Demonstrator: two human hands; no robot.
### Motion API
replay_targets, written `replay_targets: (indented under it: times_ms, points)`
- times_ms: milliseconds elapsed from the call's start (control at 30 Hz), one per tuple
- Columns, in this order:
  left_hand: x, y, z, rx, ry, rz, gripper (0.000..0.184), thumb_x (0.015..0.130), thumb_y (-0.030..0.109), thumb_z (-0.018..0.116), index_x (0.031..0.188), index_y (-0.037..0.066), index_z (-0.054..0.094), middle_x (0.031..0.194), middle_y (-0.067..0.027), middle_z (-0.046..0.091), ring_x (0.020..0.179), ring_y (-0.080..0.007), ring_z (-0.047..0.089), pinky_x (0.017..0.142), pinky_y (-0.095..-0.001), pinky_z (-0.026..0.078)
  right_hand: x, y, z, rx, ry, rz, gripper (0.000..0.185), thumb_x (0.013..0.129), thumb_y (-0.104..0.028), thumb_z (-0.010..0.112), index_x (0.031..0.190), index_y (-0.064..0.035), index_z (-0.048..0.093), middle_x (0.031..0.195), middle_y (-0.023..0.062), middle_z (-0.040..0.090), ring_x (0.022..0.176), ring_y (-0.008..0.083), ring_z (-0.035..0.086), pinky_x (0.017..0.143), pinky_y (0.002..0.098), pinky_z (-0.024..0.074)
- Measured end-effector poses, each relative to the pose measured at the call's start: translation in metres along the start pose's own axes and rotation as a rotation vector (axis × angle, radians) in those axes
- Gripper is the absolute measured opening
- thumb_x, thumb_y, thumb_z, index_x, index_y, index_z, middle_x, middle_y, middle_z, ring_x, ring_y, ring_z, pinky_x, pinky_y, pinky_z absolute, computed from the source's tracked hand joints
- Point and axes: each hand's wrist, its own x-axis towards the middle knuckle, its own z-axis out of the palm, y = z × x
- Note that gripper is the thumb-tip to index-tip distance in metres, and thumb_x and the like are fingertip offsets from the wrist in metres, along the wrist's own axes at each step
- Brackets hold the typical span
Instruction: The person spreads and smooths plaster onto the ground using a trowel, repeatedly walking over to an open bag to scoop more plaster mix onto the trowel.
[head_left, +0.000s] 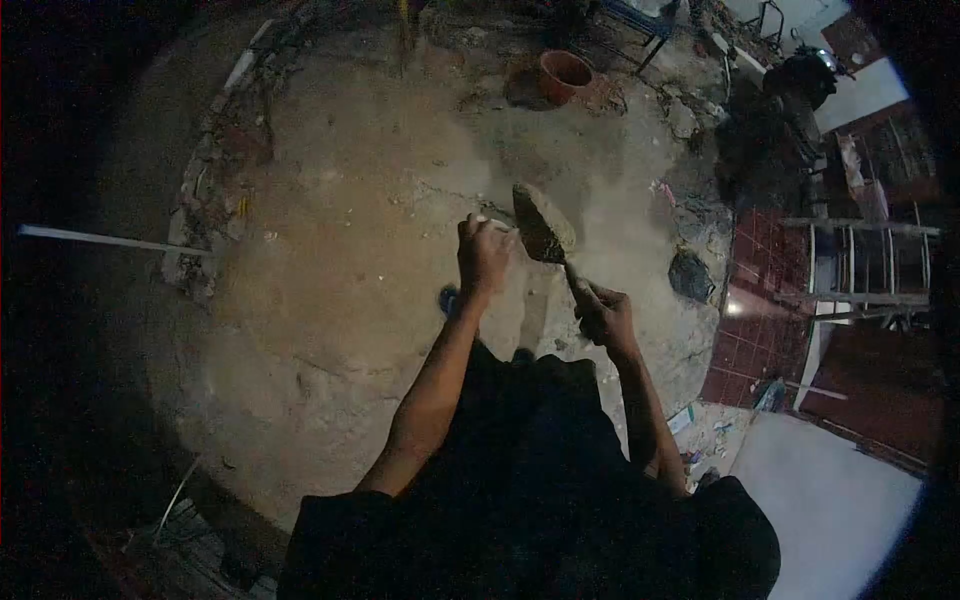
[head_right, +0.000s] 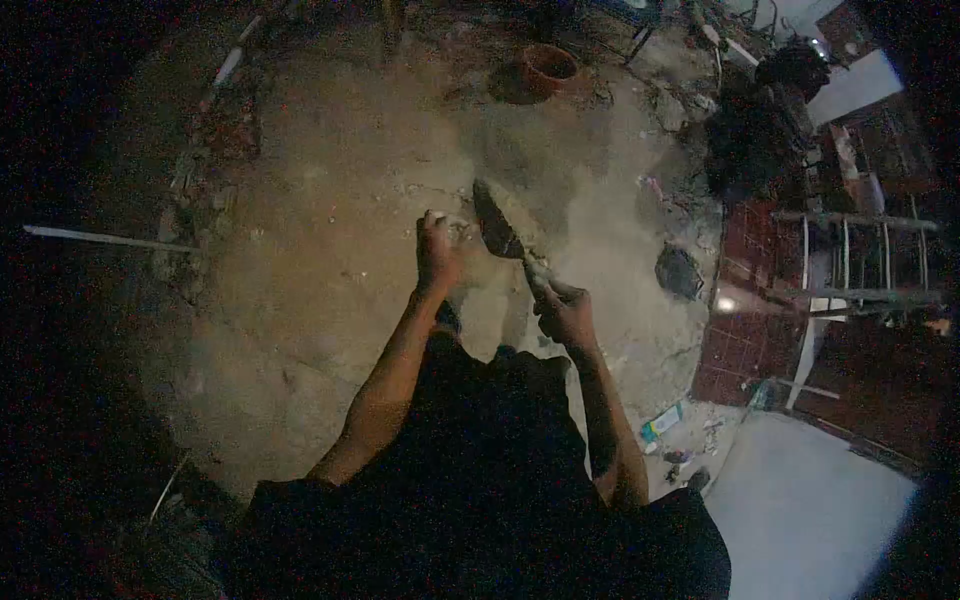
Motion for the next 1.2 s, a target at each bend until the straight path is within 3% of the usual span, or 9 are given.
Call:
replay_targets:
  times_ms: [233, 433, 533, 567, 700, 733, 967, 1133, 1200]
  points:
    - [0.095, -0.179, -0.057, 0.174, -0.303, -0.578, 0.057, 0.075, 0.03, 0.065, 0.117, -0.002, 0.044, 0.128, -0.0206, 0.035, 0.121, -0.033, 0.03, 0.098, -0.0411, 0.029, 0.148, -0.047, 0.056, 0.213, 0.088, 0.065, 0.032, 0.083, -0.031, 0.056, 0.09, 0.0005, 0.062, 0.06, 0.0026, 0.052, 0.043, 0.008, 0.043, 0.038, 0.0231, 0.0321]
    - [0.185, -0.273, -0.11, 0.236, -0.769, -1.179, 0.065, 0.074, 0.033, 0.066, 0.121, -0.003, 0.04, 0.122, -0.0193, 0.044, 0.109, -0.0278, 0.047, 0.089, -0.0385, 0.039, 0.339, -0.132, 0.052, 0.129, 0.188, 0.117, 0.034, 0.082, -0.034, 0.057, 0.079, -0.0006, 0.063, 0.059, 0.0034, 0.053, 0.044, 0.0079, 0.045, 0.038, 0.0238, 0.0319]
    - [0.213, -0.325, -0.07, 0.537, -0.831, -1.255, 0.074, 0.073, 0.045, 0.062, 0.123, -0.004, 0.038, 0.127, -0.0205, 0.04, 0.116, -0.0329, 0.041, 0.093, -0.0394, 0.037, 0.475, -0.146, 0.037, 0.231, 0.22, 0.131, 0.032, 0.081, -0.03, 0.06, 0.073, 0.0013, 0.06, 0.056, 0.005, 0.052, 0.044, 0.0088, 0.044, 0.04, 0.0267, 0.0344]
    - [0.147, -0.439, -0.061, 0.449, -0.883, -1.059, 0.062, 0.075, 0.042, 0.061, 0.118, -0.001, 0.045, 0.12, -0.0194, 0.047, 0.108, -0.0334, 0.046, 0.088, -0.0416, 0.04, 0.53, -0.138, 0.031, 0.236, 0.221, 0.149, 0.032, 0.081, -0.03, 0.06, 0.073, 0.0013, 0.06, 0.056, 0.005, 0.052, 0.044, 0.0088, 0.044, 0.04, 0.0267, 0.0344]
    - [0.181, -0.448, 0.055, 0.598, -0.782, -0.806, 0.023, 0.083, 0.02, 0.055, 0.068, 0.003, 0.054, 0.059, -0.0095, 0.053, 0.059, -0.0204, 0.056, 0.055, -0.0345, 0.044, 0.789, -0.045, 0.003, 0.264, 0.377, 0.1, 0.03, 0.082, -0.028, 0.059, 0.072, 0.0003, 0.058, 0.055, 0.0037, 0.051, 0.043, 0.0086, 0.043, 0.039, 0.0256, 0.0336]
    - [0.243, -0.405, 0.113, 0.128, -0.303, -1.523, 0.025, 0.084, 0.021, 0.054, 0.068, 0.002, 0.054, 0.054, -0.0103, 0.051, 0.049, -0.0178, 0.053, 0.049, -0.0326, 0.044, 0.855, -0.008, -0.003, 0.229, 0.387, 0.073, 0.029, 0.082, -0.027, 0.059, 0.072, -0.0002, 0.058, 0.055, 0.0034, 0.051, 0.044, 0.0091, 0.044, 0.038, 0.0249, 0.0335]
    - [0.298, -0.526, 0.436, 0.101, -0.601, -1.277, 0.018, 0.082, 0.017, 0.056, 0.075, 0.0, 0.055, 0.065, -0.0102, 0.058, 0.061, -0.0152, 0.057, 0.054, -0.0304, 0.046, 1.241, 0.257, -0.011, -0.309, 0.546, -0.281, 0.027, 0.077, -0.023, 0.064, 0.089, 0.0012, 0.061, 0.065, 0.0087, 0.057, 0.059, 0.0152, 0.053, 0.055, 0.0272, 0.0449]
    - [0.302, -0.584, 0.57, -0.189, -0.419, -1.394, 0.016, 0.082, 0.015, 0.056, 0.081, -0.001, 0.054, 0.075, -0.0093, 0.059, 0.065, -0.0168, 0.058, 0.058, -0.029, 0.046, 1.341, 0.341, -0.032, -1.023, 0.577, -0.295, 0.04, 0.075, -0.019, 0.064, 0.112, -0.006, 0.054, 0.099, 0.0105, 0.061, 0.077, 0.0261, 0.057, 0.068, 0.0325, 0.0482]
    - [0.288, -0.603, 0.601, -0.26, -0.524, -1.154, 0.018, 0.084, 0.018, 0.053, 0.086, 0.001, 0.055, 0.08, -0.0087, 0.059, 0.067, -0.0165, 0.058, 0.057, -0.0292, 0.047, 1.364, 0.368, -0.046, -0.841, 0.56, -0.311, 0.037, 0.079, -0.016, 0.06, 0.113, -0.0032, 0.052, 0.1, 0.0146, 0.059, 0.079, 0.0268, 0.057, 0.071, 0.0331, 0.0475]
